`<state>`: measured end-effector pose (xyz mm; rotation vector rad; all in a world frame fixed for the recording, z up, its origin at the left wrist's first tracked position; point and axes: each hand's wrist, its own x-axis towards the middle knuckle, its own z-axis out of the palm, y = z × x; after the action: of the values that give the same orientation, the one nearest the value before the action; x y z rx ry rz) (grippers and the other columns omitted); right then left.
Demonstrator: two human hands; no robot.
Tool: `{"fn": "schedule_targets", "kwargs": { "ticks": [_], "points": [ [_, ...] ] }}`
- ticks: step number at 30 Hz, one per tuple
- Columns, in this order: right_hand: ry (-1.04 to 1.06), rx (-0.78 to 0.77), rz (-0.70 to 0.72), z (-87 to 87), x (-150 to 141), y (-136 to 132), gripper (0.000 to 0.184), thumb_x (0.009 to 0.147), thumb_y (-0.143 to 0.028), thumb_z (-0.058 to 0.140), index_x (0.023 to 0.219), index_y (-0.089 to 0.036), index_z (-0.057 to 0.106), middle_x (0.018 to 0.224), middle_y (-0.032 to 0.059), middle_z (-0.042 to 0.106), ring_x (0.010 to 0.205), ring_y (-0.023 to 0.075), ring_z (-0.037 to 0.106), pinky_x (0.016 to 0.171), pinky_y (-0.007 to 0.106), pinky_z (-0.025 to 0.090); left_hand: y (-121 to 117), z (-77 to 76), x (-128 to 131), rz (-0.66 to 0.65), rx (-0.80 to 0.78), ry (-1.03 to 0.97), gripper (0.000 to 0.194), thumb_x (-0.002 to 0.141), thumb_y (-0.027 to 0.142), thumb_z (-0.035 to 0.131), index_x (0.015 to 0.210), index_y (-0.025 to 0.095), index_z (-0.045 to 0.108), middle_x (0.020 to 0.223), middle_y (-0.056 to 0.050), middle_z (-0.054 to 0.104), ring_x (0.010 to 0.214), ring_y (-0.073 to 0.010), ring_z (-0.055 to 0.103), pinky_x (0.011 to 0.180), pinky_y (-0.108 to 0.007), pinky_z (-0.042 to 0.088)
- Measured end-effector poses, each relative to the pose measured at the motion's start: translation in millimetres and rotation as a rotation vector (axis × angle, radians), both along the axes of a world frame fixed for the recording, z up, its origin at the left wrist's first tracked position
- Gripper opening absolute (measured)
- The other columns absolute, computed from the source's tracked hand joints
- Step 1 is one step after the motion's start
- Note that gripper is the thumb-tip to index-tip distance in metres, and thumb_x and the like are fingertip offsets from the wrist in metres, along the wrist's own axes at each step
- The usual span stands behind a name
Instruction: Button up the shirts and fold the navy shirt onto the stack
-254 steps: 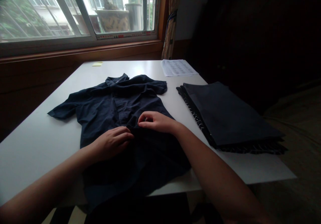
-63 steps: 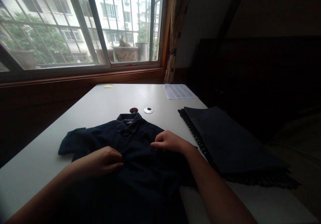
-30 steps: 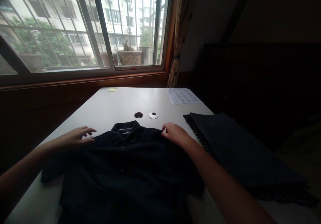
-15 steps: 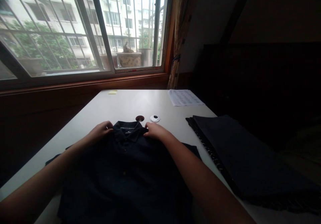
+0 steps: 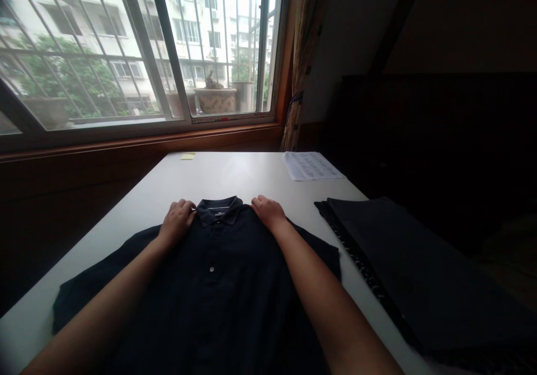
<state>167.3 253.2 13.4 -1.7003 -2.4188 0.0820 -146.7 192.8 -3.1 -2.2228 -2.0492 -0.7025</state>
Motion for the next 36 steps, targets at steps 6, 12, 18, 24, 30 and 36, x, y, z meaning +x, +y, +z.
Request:
{"fn": "schedule_targets", "kwargs": {
  "ticks": [6, 12, 18, 24, 30, 36],
  "points": [
    [0.002, 0.045, 0.015, -6.9, 23.3, 8.8, 0.034, 0.101, -0.046, 0.048, 0.123, -0.025, 0.062, 0.121, 0.0074, 0.062, 0.098, 0.0219, 0.066, 0.082, 0.029, 0.047, 0.3, -3.0, -2.4, 0.039, 0.037, 0.048, 0.026, 0.094, 0.031, 0.052, 0.117, 0.020, 0.059, 0.117, -0.014, 0.056, 0.114, -0.0333, 0.047, 0.089, -0.044, 0.047],
    [-0.005, 0.114, 0.069, 3.9, 23.9, 2.5, 0.030, 0.098, -0.032, 0.052, 0.125, -0.022, 0.062, 0.121, 0.0130, 0.060, 0.108, 0.0283, 0.059, 0.090, 0.037, 0.047, -5.7, 1.0, 3.6, 0.035, 0.088, 0.102, 0.021, 0.095, 0.029, 0.051, 0.112, 0.020, 0.059, 0.117, -0.014, 0.056, 0.116, -0.0335, 0.046, 0.092, -0.044, 0.045],
    [0.033, 0.140, 0.238, 3.1, -14.7, -30.6, 0.029, 0.097, -0.020, 0.047, 0.119, -0.019, 0.066, 0.122, 0.0119, 0.062, 0.118, 0.0254, 0.052, 0.108, 0.035, 0.040, -6.5, 2.7, 8.3, -0.043, 0.068, 0.153, 0.017, 0.097, 0.026, 0.044, 0.091, 0.021, 0.060, 0.091, -0.009, 0.062, 0.093, -0.0264, 0.057, 0.084, -0.037, 0.048],
    [0.073, 0.112, 0.258, -20.4, -22.2, -51.5, 0.048, 0.101, -0.039, 0.041, 0.141, -0.015, 0.053, 0.149, 0.0126, 0.048, 0.138, 0.0255, 0.042, 0.117, 0.039, 0.033, -10.4, -2.6, 5.1, -0.082, 0.054, 0.156, 0.025, 0.098, 0.029, 0.043, 0.101, 0.018, 0.065, 0.100, -0.010, 0.062, 0.099, -0.0256, 0.057, 0.093, -0.037, 0.048],
    [0.028, -0.023, 0.282, -20.3, 5.7, -47.9, 0.064, 0.101, -0.058, 0.029, 0.153, -0.022, 0.037, 0.163, 0.0079, 0.028, 0.150, 0.0250, 0.025, 0.123, 0.045, 0.019, -39.3, -5.5, -1.6, -0.152, -0.005, 0.180, 0.049, 0.100, 0.044, 0.041, 0.137, 0.015, 0.056, 0.129, -0.013, 0.058, 0.119, -0.0281, 0.053, 0.108, -0.041, 0.042],
    [-0.009, -0.070, 0.245, -22.1, 40.7, -52.6, 0.071, 0.100, -0.063, 0.023, 0.157, -0.022, 0.028, 0.164, 0.0065, 0.022, 0.152, 0.0242, 0.019, 0.124, 0.045, 0.015, -63.4, -9.9, -12.9, -0.188, -0.183, 0.268, 0.066, 0.102, 0.058, 0.026, 0.156, 0.020, 0.030, 0.162, -0.007, 0.030, 0.147, -0.0262, 0.032, 0.122, -0.045, 0.022]
  ]
}}
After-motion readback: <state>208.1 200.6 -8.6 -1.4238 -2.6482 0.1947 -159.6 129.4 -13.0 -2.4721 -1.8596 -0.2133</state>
